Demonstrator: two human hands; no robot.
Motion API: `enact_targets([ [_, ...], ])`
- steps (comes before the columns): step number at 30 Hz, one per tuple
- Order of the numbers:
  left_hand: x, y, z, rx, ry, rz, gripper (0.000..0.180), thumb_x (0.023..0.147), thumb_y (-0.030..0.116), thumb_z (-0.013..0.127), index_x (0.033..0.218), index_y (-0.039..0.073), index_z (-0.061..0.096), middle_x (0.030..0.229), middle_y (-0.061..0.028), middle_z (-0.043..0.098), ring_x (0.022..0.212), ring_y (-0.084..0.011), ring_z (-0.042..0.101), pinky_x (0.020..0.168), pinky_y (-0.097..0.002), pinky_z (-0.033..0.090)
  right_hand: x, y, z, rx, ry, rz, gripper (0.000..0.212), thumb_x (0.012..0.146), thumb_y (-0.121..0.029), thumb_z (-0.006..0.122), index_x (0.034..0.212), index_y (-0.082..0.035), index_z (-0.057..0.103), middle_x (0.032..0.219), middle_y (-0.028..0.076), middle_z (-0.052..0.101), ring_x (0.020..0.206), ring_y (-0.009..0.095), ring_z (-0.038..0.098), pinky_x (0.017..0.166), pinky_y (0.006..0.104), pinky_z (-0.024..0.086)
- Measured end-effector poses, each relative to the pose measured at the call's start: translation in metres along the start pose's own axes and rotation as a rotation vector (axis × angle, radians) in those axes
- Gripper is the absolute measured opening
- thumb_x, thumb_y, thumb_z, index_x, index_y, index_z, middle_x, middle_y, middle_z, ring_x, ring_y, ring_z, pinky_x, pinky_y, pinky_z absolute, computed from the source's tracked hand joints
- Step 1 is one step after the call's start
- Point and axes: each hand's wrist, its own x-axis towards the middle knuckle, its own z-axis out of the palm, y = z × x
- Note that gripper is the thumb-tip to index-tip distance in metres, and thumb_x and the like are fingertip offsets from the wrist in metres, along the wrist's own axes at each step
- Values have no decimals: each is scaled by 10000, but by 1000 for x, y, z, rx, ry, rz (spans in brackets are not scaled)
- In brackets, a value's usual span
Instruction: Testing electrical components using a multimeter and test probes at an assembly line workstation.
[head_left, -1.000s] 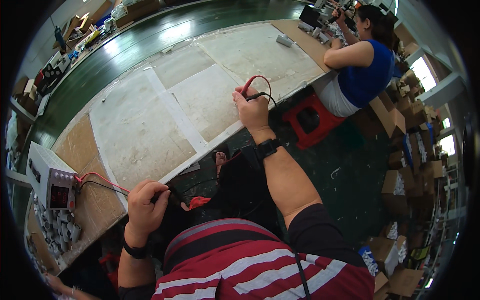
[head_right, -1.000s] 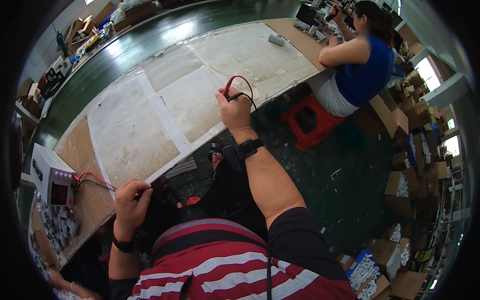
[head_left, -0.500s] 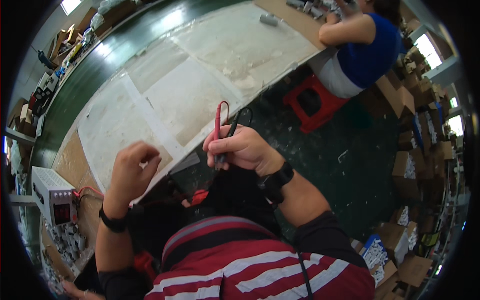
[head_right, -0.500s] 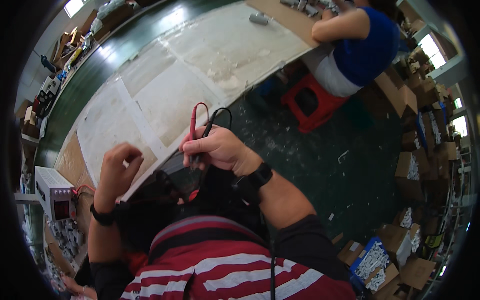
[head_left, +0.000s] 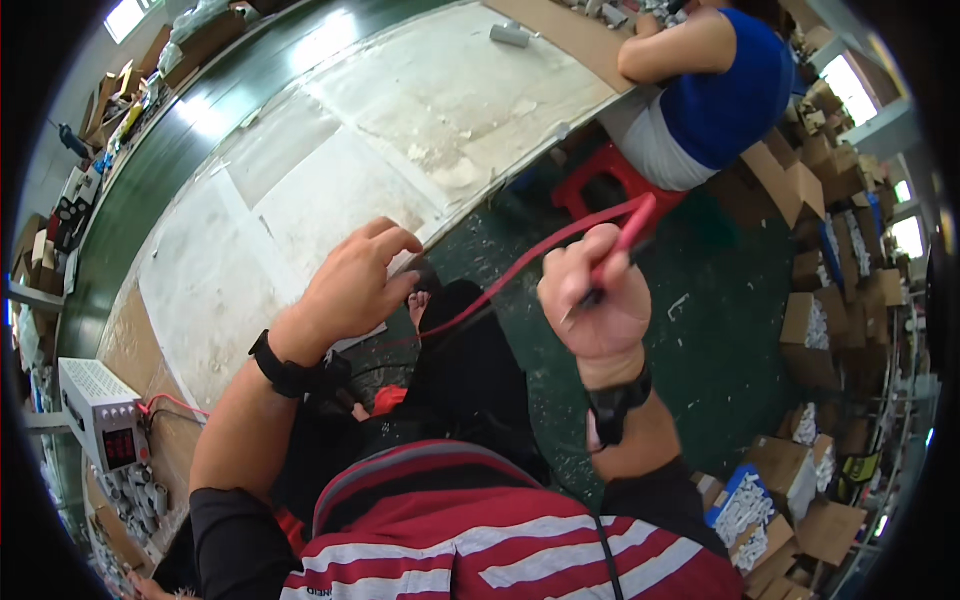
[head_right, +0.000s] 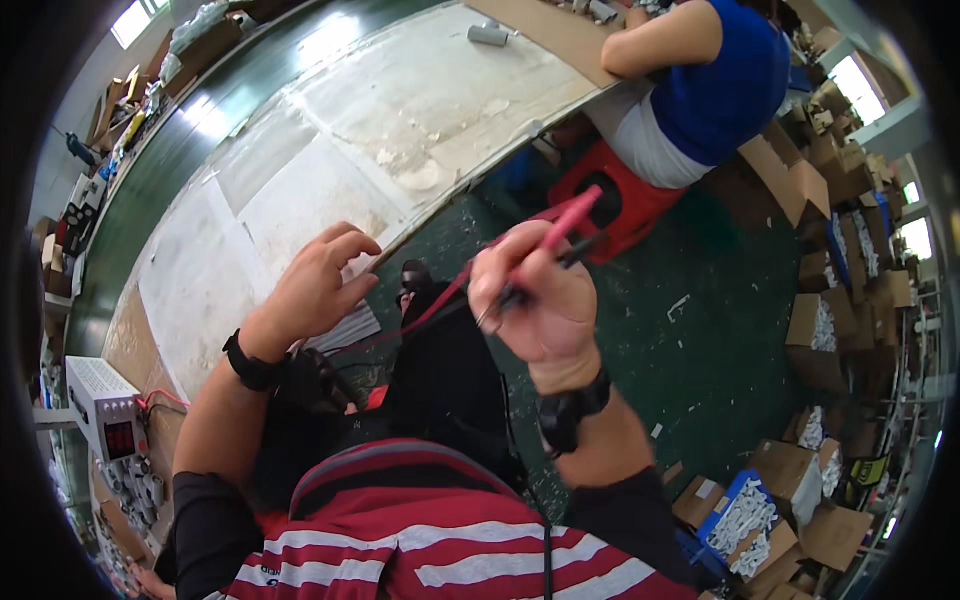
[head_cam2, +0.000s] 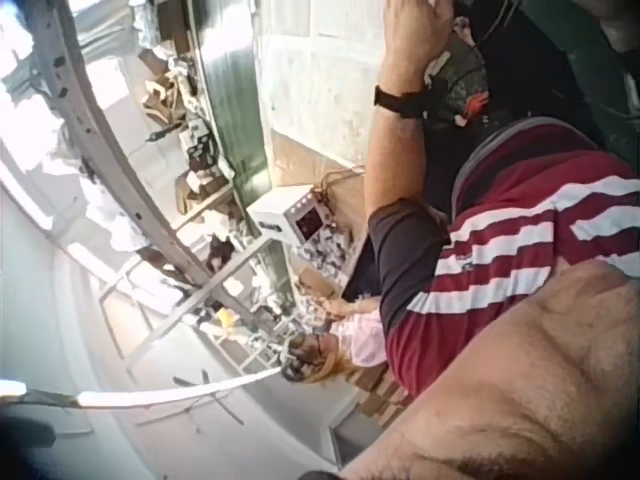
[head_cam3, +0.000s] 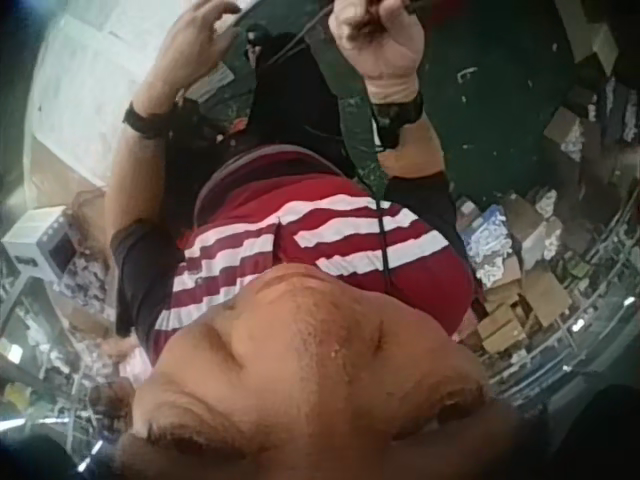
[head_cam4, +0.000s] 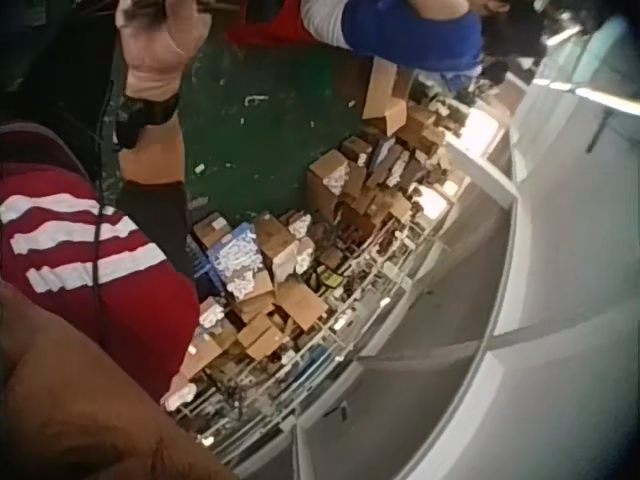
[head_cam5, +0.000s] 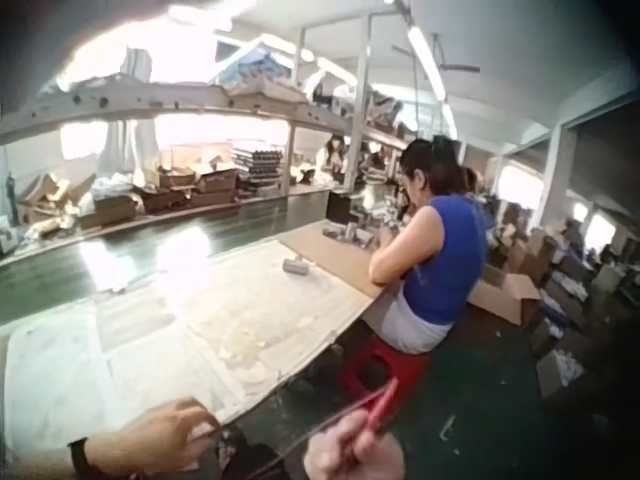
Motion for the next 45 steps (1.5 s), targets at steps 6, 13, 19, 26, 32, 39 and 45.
enact_targets([
  [6, 61, -18, -20, 90, -93, -49, 313, 849, 124, 689, 1147, 38, 649, 1158, -168, 630, 1071, -368, 630, 935, -431, 517, 55, 41, -25, 141, 590, -218, 244, 1018, -271, 653, 1138, -58, 654, 945, 128, 723, 746, 207, 637, 648, 290, 499],
  [13, 219, -66, -43, 342, -36, -23, 478, 862, 117, 696, 1318, 50, 570, 1289, -219, 581, 1183, -386, 600, 1033, -428, 486, 128, 92, -40, -470, 785, -328, 148, 1004, -103, 654, 1105, 6, 662, 961, 108, 740, 777, 144, 655, 693, 281, 546],
  [19, 385, -97, -27, 416, -54, 11, 599, 886, 117, 685, 1452, 77, 495, 1401, -236, 543, 1302, -386, 546, 1111, -417, 447, 128, 105, -61, -558, 728, -248, 134, 983, -35, 650, 1096, 32, 677, 979, 92, 741, 797, 123, 659, 725, 263, 540],
  [26, 451, -118, 14, 290, -22, 78, 609, 906, 145, 697, 1477, 144, 486, 1380, -223, 562, 1284, -383, 556, 1102, -438, 445, 121, 94, -65, -715, 665, -211, 132, 983, -21, 638, 1074, 48, 704, 975, 81, 728, 808, 117, 658, 736, 242, 517],
  [32, 454, -114, 26, 142, -24, 13, 529, 930, 150, 701, 1428, 138, 523, 1308, -204, 604, 1213, -390, 587, 1068, -462, 452, 122, 92, -68, -731, 627, -193, 140, 990, -8, 619, 1087, 51, 701, 994, 102, 729, 804, 118, 651, 744, 247, 519],
  [39, 349, -97, -16, -172, 208, -142, 483, 919, 109, 737, 1357, 70, 537, 1242, -152, 620, 1146, -260, 612, 946, -351, 518, 121, 103, -67, -585, 651, -247, 166, 1003, -42, 636, 1144, 42, 659, 1004, 118, 735, 806, 126, 650, 749, 261, 537],
  [45, 111, -93, -54, -879, 413, -386, 528, 861, -13, 713, 1352, -10, 519, 1220, -95, 596, 1073, -198, 614, 895, -305, 541, 115, 111, -72, -642, 672, -285, 196, 1003, -85, 663, 1154, 38, 642, 989, 116, 737, 800, 131, 656, 736, 266, 547],
])
